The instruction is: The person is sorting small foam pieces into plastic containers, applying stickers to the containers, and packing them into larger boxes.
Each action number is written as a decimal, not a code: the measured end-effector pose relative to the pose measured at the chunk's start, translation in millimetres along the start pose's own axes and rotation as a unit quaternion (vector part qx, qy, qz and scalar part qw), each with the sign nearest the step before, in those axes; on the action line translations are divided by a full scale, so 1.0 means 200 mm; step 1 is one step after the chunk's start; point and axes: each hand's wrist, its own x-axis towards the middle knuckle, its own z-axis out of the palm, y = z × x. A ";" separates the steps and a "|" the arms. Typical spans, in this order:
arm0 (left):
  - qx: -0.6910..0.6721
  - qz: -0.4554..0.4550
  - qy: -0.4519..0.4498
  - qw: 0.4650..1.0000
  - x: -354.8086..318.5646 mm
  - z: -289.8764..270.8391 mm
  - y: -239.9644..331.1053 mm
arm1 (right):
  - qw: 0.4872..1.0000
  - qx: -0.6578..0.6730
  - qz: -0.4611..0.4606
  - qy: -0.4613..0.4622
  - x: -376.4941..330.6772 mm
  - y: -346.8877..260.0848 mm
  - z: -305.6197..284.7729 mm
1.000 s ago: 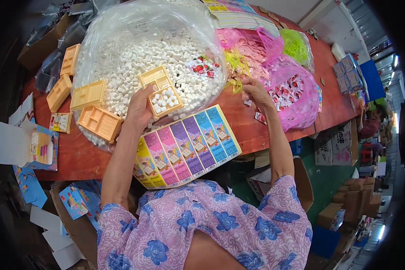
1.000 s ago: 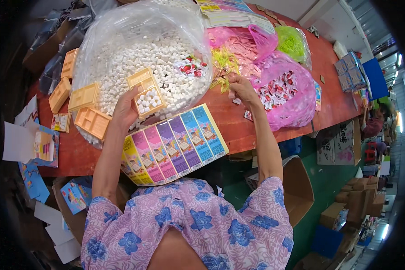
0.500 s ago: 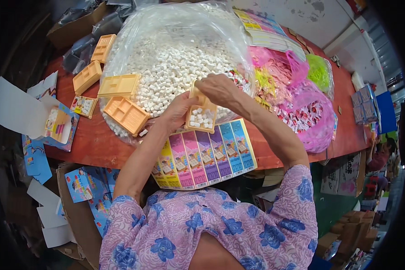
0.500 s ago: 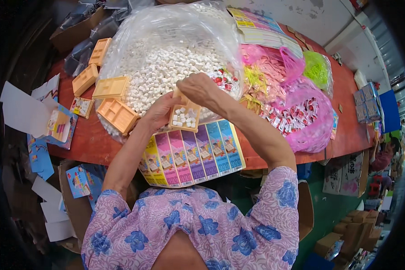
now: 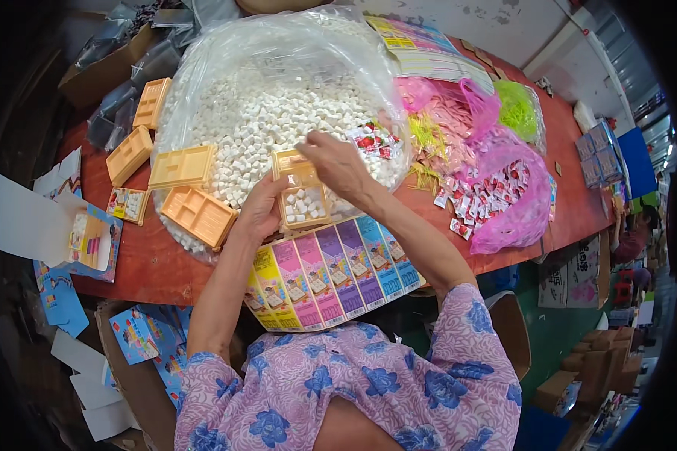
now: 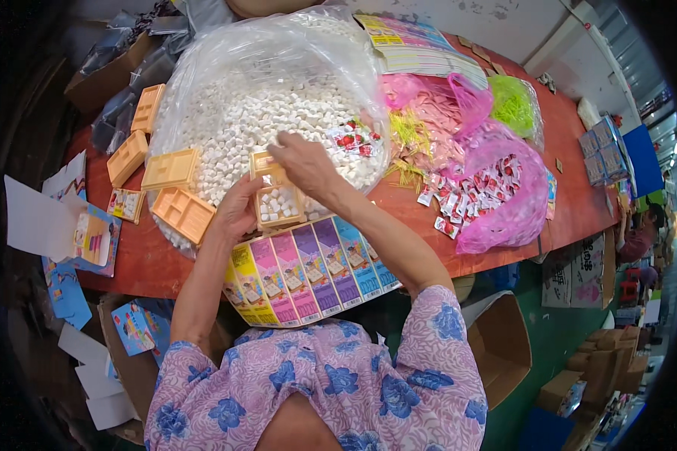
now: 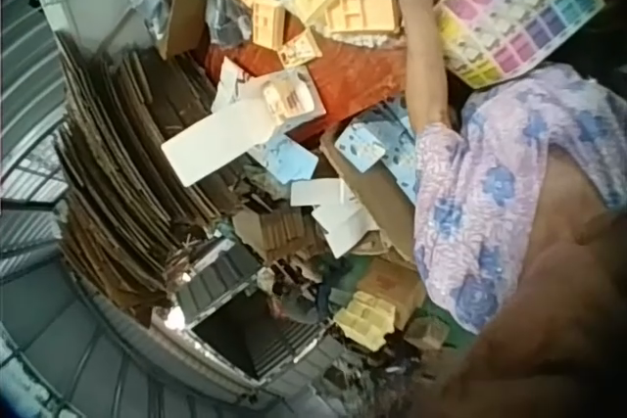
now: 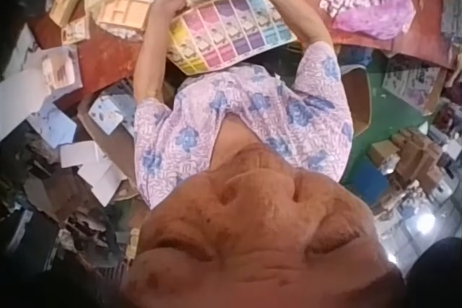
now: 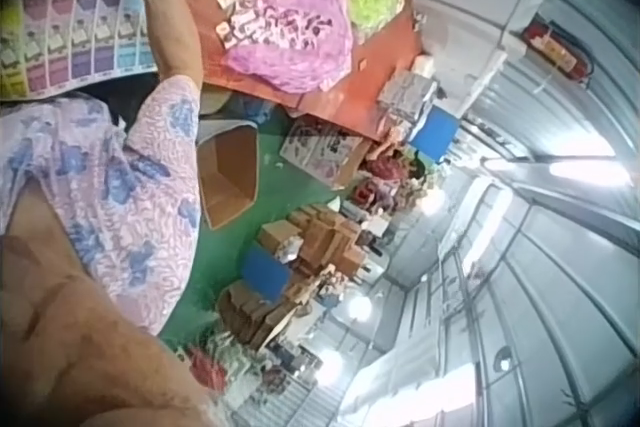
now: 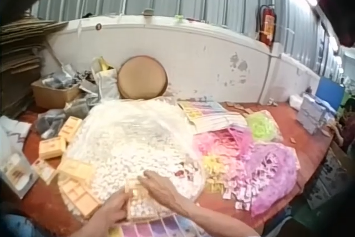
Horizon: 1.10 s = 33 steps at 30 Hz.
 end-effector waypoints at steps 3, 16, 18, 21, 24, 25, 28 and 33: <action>-0.007 0.003 0.004 1.000 -0.02 -0.01 0.02 | 0.976 -0.141 0.154 0.069 -0.09 0.16 -0.04; -0.044 0.017 -0.022 0.999 0.06 -0.08 -0.01 | 0.924 -0.176 0.336 0.055 -0.19 0.36 -0.04; -0.046 0.020 -0.026 0.998 0.07 -0.05 -0.01 | 0.948 -0.154 0.255 0.117 -0.15 0.32 -0.04; -0.036 0.022 -0.041 0.998 0.08 -0.04 -0.01 | 0.951 0.176 0.242 0.079 0.03 0.16 -0.01; -0.011 0.025 -0.040 0.999 0.06 0.00 0.02 | 0.950 0.228 0.213 0.013 0.09 0.14 0.09; -0.032 0.026 -0.052 0.998 0.07 -0.01 0.01 | 0.950 0.195 0.243 -0.016 0.10 0.14 0.09; -0.005 0.023 -0.033 0.999 0.09 -0.06 0.00 | 0.979 0.112 0.170 0.022 0.11 0.12 0.11; -0.017 0.040 -0.023 0.999 0.05 -0.09 0.03 | 0.995 -0.013 0.099 -0.002 0.15 0.07 0.12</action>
